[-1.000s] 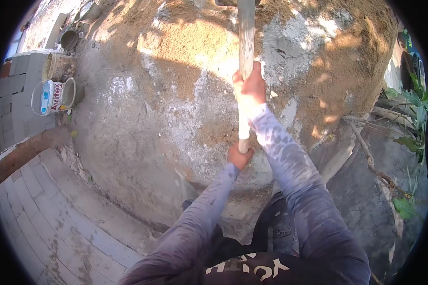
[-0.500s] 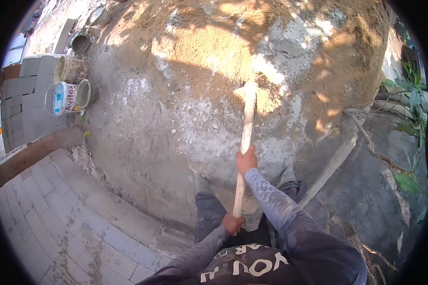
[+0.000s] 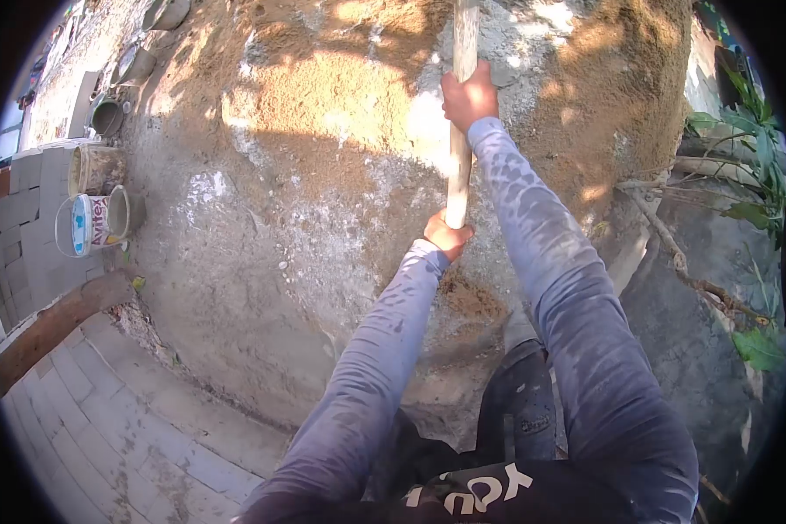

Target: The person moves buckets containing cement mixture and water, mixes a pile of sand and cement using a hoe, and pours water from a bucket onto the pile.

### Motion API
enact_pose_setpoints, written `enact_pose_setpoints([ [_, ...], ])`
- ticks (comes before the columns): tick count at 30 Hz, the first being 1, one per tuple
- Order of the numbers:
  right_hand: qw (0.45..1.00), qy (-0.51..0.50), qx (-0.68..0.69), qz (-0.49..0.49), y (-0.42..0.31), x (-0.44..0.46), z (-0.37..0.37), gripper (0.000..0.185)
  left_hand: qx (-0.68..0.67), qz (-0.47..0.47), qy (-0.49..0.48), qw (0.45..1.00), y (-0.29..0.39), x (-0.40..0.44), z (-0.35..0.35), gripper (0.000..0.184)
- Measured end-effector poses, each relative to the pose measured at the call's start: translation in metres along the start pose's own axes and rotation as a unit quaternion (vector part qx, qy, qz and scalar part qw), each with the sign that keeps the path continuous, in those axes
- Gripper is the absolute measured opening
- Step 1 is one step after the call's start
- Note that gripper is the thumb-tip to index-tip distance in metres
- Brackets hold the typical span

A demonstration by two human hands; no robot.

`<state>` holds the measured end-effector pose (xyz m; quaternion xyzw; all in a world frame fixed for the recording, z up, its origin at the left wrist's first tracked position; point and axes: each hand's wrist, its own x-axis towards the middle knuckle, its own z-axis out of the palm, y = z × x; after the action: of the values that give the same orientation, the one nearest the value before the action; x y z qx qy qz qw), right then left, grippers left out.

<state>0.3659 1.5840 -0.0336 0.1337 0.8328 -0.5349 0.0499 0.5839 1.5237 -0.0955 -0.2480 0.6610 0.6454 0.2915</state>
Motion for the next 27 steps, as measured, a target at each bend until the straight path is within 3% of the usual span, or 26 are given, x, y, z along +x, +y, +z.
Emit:
enact_pose_setpoints([
  [3, 0.986, -0.012, -0.155, 0.058, 0.128, 0.03, 0.04, 0.045, -0.077, -0.054, -0.014, 0.995, -0.062, 0.02, 0.027, 0.024],
  [4, 0.972, 0.046, -0.227, 0.042, 0.177, 0.013, 0.053, 0.043, -0.057, -0.087, 0.005, 0.995, -0.095, 0.01, 0.039, 0.024],
  [5, 0.974, -0.035, -0.151, 0.166, 0.176, -0.021, 0.047, 0.042, -0.039, -0.114, 0.025, 0.992, -0.126, -0.005, 0.047, 0.024],
  [8, 0.958, -0.083, -0.129, 0.243, 0.223, -0.119, 0.063, 0.045, -0.097, -0.179, -0.028, 0.979, -0.187, -0.09, 0.029, 0.025],
  [9, 0.957, -0.09, -0.117, 0.249, 0.22, -0.161, 0.062, 0.046, -0.043, -0.207, -0.031, 0.977, -0.207, -0.126, 0.018, 0.024],
  [11, 0.95, -0.103, -0.101, 0.275, 0.186, -0.252, 0.05, 0.045, -0.061, -0.248, -0.011, 0.967, -0.207, -0.227, -0.002, 0.023],
  [12, 0.946, -0.106, -0.1, 0.29, 0.15, -0.299, 0.037, 0.043, 0.034, -0.216, 0.007, 0.976, -0.173, -0.283, -0.015, 0.025],
  [13, 0.94, -0.109, -0.084, 0.311, 0.115, -0.345, 0.022, 0.041, 0.107, -0.265, -0.048, 0.957, -0.214, -0.344, -0.03, 0.029],
  [14, 0.933, -0.111, -0.035, 0.341, 0.076, -0.389, 0.006, 0.039, 0.101, -0.363, -0.113, 0.92, -0.137, -0.389, -0.05, 0.048],
  [15, 0.904, -0.124, 0.054, 0.406, 0.031, -0.423, -0.012, 0.038, 0.171, -0.214, -0.057, 0.96, -0.159, -0.449, -0.062, 0.057],
  [16, 0.887, -0.107, 0.118, 0.432, 0.018, -0.46, -0.016, 0.036, 0.252, -0.312, -0.122, 0.908, -0.171, -0.489, -0.079, 0.062],
  [18, 0.887, -0.082, 0.179, 0.419, -0.02, -0.449, -0.033, 0.035, 0.226, -0.288, -0.052, 0.929, -0.168, -0.521, -0.079, 0.061],
  [19, 0.881, -0.074, 0.204, 0.421, -0.033, -0.45, -0.044, 0.034, 0.24, -0.239, 0.015, 0.941, -0.167, -0.505, -0.062, 0.053],
  [21, 0.926, -0.046, 0.215, 0.308, -0.031, -0.385, -0.055, 0.028, 0.18, -0.092, -0.002, 0.979, -0.133, -0.412, -0.047, 0.045],
  [22, 0.943, -0.027, 0.212, 0.255, -0.039, -0.335, -0.062, 0.026, 0.165, -0.07, 0.019, 0.984, -0.109, -0.353, -0.03, 0.04],
  [23, 0.971, -0.022, 0.15, 0.183, -0.035, -0.281, -0.066, 0.027, 0.177, -0.008, 0.04, 0.983, -0.09, -0.285, -0.012, 0.036],
  [24, 0.979, -0.03, 0.112, 0.169, -0.055, -0.221, -0.079, 0.029, 0.09, -0.006, 0.067, 0.994, -0.056, -0.223, 0.009, 0.035],
  [25, 0.997, 0.022, 0.064, 0.037, -0.029, -0.158, -0.072, 0.032, 0.132, 0.071, 0.07, 0.986, -0.051, -0.147, 0.024, 0.036],
  [26, 0.998, 0.046, 0.014, 0.033, -0.042, -0.098, -0.076, 0.037, 0.093, 0.098, 0.073, 0.988, -0.005, -0.091, 0.037, 0.034],
  [27, 0.998, 0.064, -0.021, -0.014, -0.035, -0.037, -0.077, 0.043, 0.097, 0.15, 0.068, 0.982, -0.012, -0.015, 0.053, 0.03],
])
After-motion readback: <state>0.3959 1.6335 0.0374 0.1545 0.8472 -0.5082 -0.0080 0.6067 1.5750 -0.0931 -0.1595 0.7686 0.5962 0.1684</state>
